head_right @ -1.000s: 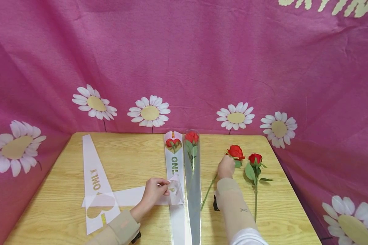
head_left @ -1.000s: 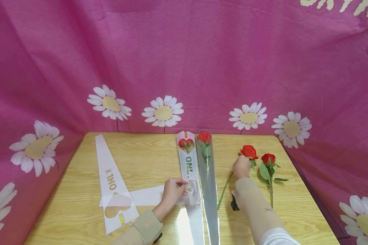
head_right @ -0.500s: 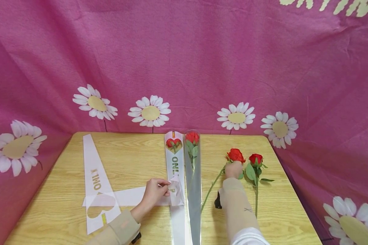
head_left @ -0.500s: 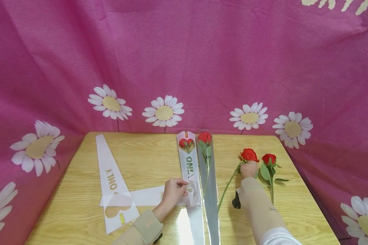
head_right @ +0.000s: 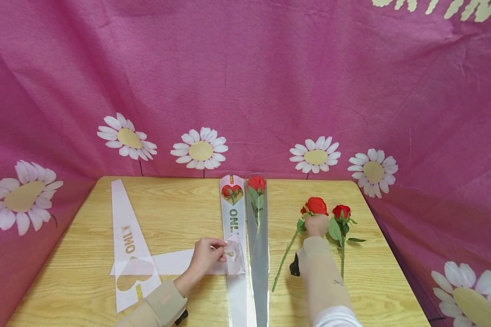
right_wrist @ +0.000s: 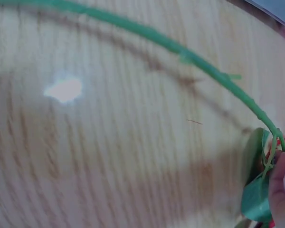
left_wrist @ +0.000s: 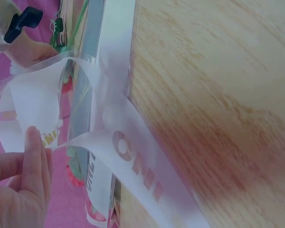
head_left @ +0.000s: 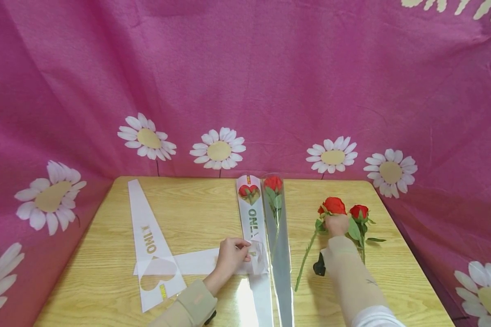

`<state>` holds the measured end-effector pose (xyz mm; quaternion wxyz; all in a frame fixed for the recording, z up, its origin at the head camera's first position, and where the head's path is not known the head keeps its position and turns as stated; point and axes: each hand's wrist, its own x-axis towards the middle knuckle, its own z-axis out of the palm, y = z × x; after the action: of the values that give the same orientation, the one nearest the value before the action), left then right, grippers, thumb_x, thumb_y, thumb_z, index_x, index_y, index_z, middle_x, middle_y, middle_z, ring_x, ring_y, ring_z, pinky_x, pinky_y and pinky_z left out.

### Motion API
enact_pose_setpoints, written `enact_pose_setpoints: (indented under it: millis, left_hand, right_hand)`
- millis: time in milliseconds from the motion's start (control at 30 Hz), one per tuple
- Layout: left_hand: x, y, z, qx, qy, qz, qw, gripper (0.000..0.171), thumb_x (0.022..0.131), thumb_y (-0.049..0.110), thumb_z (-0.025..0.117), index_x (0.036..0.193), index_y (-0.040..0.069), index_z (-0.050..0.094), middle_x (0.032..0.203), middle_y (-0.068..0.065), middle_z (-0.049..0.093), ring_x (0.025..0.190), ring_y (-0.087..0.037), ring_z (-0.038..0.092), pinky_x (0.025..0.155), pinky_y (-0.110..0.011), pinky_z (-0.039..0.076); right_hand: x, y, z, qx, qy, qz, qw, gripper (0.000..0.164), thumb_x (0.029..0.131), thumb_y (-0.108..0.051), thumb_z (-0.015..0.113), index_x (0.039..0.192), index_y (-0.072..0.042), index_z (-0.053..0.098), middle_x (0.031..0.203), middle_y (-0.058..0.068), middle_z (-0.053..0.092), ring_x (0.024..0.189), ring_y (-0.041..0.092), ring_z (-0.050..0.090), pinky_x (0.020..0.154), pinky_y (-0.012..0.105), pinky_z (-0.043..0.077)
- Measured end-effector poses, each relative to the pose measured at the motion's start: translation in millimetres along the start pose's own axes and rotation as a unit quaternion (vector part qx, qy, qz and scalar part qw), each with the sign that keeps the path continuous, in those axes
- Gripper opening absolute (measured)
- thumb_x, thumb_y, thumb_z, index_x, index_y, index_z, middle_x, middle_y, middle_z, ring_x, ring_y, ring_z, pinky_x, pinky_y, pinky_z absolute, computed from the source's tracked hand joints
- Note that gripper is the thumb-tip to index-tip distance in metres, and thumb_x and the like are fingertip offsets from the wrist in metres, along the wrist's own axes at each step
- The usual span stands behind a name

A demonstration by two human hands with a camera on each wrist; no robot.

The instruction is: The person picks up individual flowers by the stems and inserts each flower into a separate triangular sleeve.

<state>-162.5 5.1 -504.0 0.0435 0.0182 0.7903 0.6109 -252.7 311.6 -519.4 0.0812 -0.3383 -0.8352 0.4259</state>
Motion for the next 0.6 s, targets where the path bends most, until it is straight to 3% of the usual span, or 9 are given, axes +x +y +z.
enact_pose_setpoints:
  millis: [133,233,367,433,500,600]
  left_hand:
    - [-0.8,1.6,-0.4,-0.004,-0.001,-0.003,1.0,0.014,0.077,-0.013,0.054,0.084,-0.013,0.066,0.061,-0.006,0.052,0.047,-0.011,0.059,0.048,-0.027,0.054]
    - [-0.6,2.2,-0.5,-0.001,-0.003,-0.01,0.9999,0.014,0.078,-0.012,0.054,0.085,-0.012,0.066,0.062,-0.006,0.052,0.047,-0.01,0.059,0.05,-0.029,0.054]
    - [-0.2,2.7,-0.2,-0.002,-0.005,-0.019,0.9998,0.014,0.079,-0.011,0.055,0.087,-0.012,0.067,0.063,-0.007,0.052,0.048,-0.01,0.059,0.052,-0.032,0.055]
    - [-0.1,2.6,0.1,-0.005,-0.006,-0.02,0.9998,0.014,0.079,-0.011,0.055,0.087,-0.011,0.067,0.064,-0.007,0.053,0.048,-0.009,0.058,0.053,-0.034,0.056]
    - [0.0,2.9,0.0,-0.007,-0.007,-0.02,0.9998,0.015,0.079,-0.01,0.055,0.088,-0.011,0.067,0.064,-0.007,0.053,0.048,-0.009,0.058,0.054,-0.035,0.056]
    - [0.5,2.5,0.2,-0.009,-0.006,-0.017,0.9998,0.016,0.079,-0.01,0.055,0.088,-0.012,0.067,0.063,-0.007,0.053,0.048,-0.009,0.059,0.052,-0.033,0.055]
  right_hand:
    - [2,-7,-8,0.085,-0.03,0.026,0.996,0.036,0.075,0.0,0.058,0.104,0.022,0.054,0.056,0.009,0.058,0.046,0.011,0.056,0.046,0.021,0.046]
    - [8,-10,-11,0.131,-0.053,0.051,0.989,0.038,0.076,0.001,0.061,0.108,0.021,0.053,0.054,0.003,0.055,0.042,0.005,0.054,0.047,0.019,0.048]
    - [14,-12,-14,0.231,-0.095,0.087,0.964,0.028,0.077,0.005,0.058,0.103,0.014,0.055,0.06,0.001,0.056,0.048,0.006,0.055,0.052,0.02,0.05]
    - [18,-10,-16,0.302,-0.142,0.099,0.938,0.016,0.079,0.007,0.055,0.095,0.01,0.058,0.064,0.002,0.059,0.052,0.007,0.057,0.054,0.019,0.051]
    - [21,-9,-18,0.331,-0.179,0.114,0.919,0.007,0.083,0.004,0.054,0.086,0.002,0.06,0.065,0.0,0.061,0.054,0.005,0.056,0.055,0.017,0.05]
    - [37,2,-17,0.383,-0.25,0.132,0.88,0.01,0.088,0.0,0.052,0.081,-0.003,0.059,0.07,0.0,0.062,0.059,0.005,0.057,0.058,0.014,0.05]
